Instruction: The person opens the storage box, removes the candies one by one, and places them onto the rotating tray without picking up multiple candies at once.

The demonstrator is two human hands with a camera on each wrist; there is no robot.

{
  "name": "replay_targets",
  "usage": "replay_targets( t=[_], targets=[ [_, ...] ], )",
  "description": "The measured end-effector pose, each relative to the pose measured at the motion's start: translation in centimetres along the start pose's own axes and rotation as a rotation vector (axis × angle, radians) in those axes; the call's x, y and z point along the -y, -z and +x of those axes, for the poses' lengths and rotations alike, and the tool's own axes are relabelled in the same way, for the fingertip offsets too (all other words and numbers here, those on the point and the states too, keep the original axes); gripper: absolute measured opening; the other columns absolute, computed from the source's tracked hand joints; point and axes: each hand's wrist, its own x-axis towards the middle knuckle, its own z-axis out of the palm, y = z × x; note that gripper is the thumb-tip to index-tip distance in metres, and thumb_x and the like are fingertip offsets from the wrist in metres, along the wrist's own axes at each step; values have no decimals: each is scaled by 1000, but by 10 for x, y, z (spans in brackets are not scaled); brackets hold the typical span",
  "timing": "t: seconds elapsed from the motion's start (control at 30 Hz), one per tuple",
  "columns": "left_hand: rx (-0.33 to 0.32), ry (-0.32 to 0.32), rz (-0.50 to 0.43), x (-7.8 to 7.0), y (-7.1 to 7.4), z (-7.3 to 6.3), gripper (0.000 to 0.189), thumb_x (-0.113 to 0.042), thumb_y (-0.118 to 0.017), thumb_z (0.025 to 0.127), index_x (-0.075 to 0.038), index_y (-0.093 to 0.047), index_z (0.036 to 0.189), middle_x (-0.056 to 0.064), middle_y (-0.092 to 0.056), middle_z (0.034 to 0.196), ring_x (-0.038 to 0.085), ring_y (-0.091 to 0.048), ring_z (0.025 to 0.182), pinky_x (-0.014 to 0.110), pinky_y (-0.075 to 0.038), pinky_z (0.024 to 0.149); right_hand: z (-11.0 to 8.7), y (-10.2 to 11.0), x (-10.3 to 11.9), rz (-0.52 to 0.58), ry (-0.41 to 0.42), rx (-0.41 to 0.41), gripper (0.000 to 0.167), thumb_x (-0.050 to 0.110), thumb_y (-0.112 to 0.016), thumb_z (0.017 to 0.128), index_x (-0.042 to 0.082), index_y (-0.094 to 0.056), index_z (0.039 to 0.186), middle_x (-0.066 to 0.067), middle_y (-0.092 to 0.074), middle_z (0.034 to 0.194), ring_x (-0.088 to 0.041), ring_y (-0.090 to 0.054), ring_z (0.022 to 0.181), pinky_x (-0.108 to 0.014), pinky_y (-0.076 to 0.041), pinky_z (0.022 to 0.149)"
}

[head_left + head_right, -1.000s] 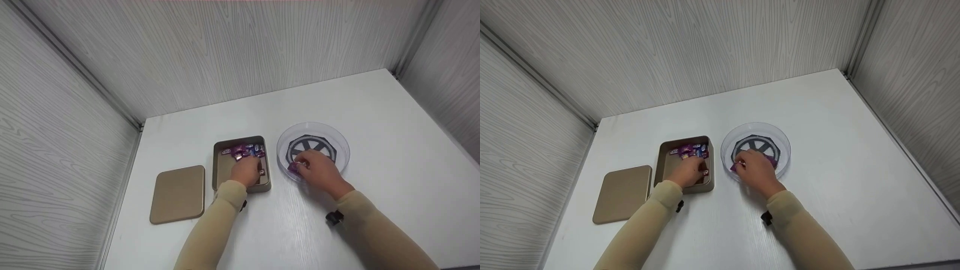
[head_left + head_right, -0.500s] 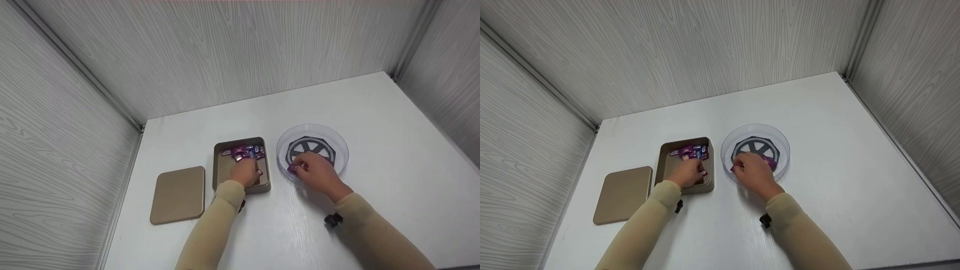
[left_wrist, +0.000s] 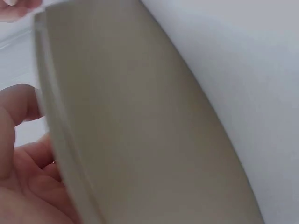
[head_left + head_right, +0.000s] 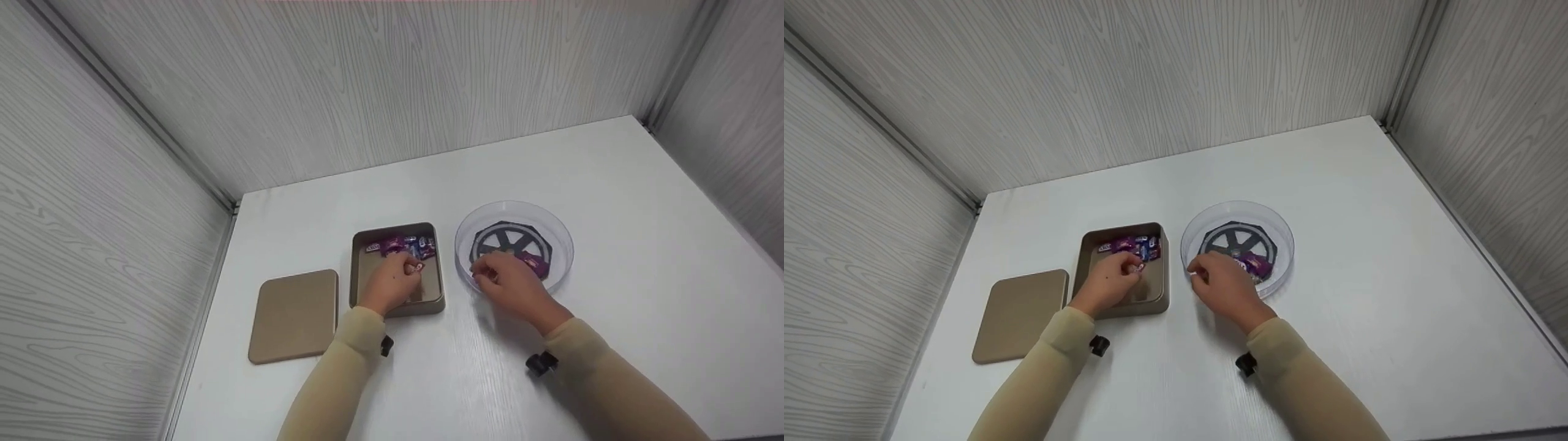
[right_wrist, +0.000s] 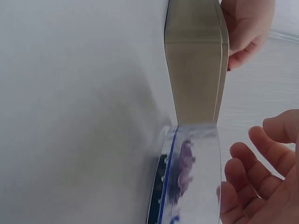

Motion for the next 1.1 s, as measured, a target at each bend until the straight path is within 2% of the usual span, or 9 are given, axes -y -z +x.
replay_targets(
  t=[0.27,0.4,0.53,0.7,0.83,0.97,1.1],
  targets=[
    [-27,-66,-108,-10,-4,-14,19,-19,-65,89,-16,-67,108,-3,-63,95,14,-58,86,32,-50,75,-1,-7,18,88,77,44,20,15,-68,94,12,-71,113,1,-67,104,-15,-63,94,-38,-53,84],
    [-46,-106,-147,-18,-8,-18,17,-19,-66,89,-18,-67,107,-5,-63,95,13,-58,87,32,-49,79,0,-9,24,142,115,49,22,13,-67,94,12,-70,116,0,-68,105,-14,-64,94,-39,-54,80],
    [-33,-131,-186,-23,-13,-20,16,-18,-66,90,-19,-67,106,-5,-64,94,13,-59,87,32,-49,79,0,-12,28,182,158,34,26,10,-67,94,11,-68,120,-1,-69,104,-12,-65,93,-41,-56,77],
    [-4,-147,-232,-25,-19,-22,16,-15,-67,90,-17,-66,106,-3,-65,94,13,-59,87,31,-50,77,-2,-17,32,241,168,39,31,8,-67,94,11,-65,125,0,-70,109,-11,-66,95,-42,-57,78],
    [7,-148,-268,-25,-21,-22,17,-16,-68,91,-15,-65,107,-3,-64,95,13,-60,89,30,-51,78,-4,-22,33,265,171,36,35,6,-67,94,11,-63,128,1,-68,116,-14,-68,97,-37,-57,79],
    [19,-145,-307,-25,-23,-23,18,-19,-70,91,-17,-63,108,-2,-65,97,14,-61,91,32,-51,80,-4,-25,32,276,192,12,36,2,-67,92,10,-64,127,-1,-66,118,-17,-68,98,-32,-57,78],
    [34,-142,-353,-26,-25,-22,21,-21,-73,90,-17,-62,108,-2,-66,96,14,-62,91,32,-51,80,-5,-28,32,275,191,-20,37,0,-67,91,10,-64,127,-2,-64,118,-15,-67,99,-33,-57,78]
  ],
)
